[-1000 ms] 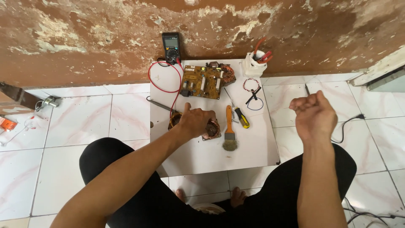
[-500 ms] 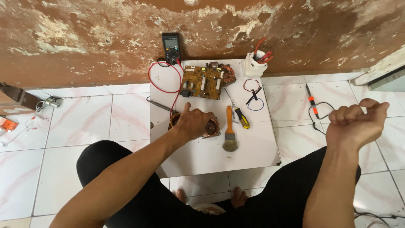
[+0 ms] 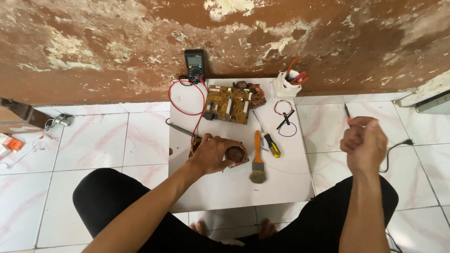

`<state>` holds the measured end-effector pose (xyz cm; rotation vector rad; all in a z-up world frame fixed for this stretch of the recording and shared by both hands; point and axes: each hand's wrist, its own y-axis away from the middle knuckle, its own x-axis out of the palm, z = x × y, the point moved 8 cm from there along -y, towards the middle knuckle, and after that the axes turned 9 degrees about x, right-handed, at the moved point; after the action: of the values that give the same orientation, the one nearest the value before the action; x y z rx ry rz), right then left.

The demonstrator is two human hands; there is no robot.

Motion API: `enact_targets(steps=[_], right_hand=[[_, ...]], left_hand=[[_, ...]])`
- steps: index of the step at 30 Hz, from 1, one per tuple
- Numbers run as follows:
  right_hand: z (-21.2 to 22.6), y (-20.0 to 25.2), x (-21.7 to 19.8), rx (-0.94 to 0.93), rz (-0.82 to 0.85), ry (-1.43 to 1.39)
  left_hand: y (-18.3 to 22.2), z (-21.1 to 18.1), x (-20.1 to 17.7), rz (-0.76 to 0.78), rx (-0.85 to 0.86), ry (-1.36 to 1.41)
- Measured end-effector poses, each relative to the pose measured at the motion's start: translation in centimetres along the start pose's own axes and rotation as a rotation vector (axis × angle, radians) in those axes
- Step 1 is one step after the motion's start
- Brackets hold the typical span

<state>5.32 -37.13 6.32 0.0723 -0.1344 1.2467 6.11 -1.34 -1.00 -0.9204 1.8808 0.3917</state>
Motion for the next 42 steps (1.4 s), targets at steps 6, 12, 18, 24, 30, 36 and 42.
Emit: enact_targets(steps=[6, 12, 18, 24, 30, 36, 42], right_hand=[[-7.3, 1.6, 3.7, 0.259, 0.07, 0.307], [-9.9, 5.9, 12.1, 0.201, 0.295, 0.492], [-3.7, 2.9, 13.2, -0.279, 0.147, 0.617], [-17.1, -12.7, -9.5, -0.173, -0.508, 1.011], [-50.1, -9.3, -23.4, 0.712, -0.112, 1.16], [-50.5, -5.2, -17.0, 0.76, -0.1, 1.198], [-44.4, -1.8, -14.1, 0.745, -0.141, 1.137]], left_hand=[[0.1, -0.9, -0.3, 0.247, -0.189, 0.04], [-0.9, -3.2, 0.6, 0.243, -0.124, -0.003], [-1.3, -2.9, 1.2, 0.245, -0.052, 0.002], [-1.3, -2.9, 0.4, 0.169, -0.075, 0.133], [-1.2, -2.1, 1.8, 0.252, -0.177, 0.164], [-1.4, -2.1, 0.9, 0.262, -0.219, 0.142], [-1.3, -1.8, 1.5, 0.269, -0.231, 0.133]])
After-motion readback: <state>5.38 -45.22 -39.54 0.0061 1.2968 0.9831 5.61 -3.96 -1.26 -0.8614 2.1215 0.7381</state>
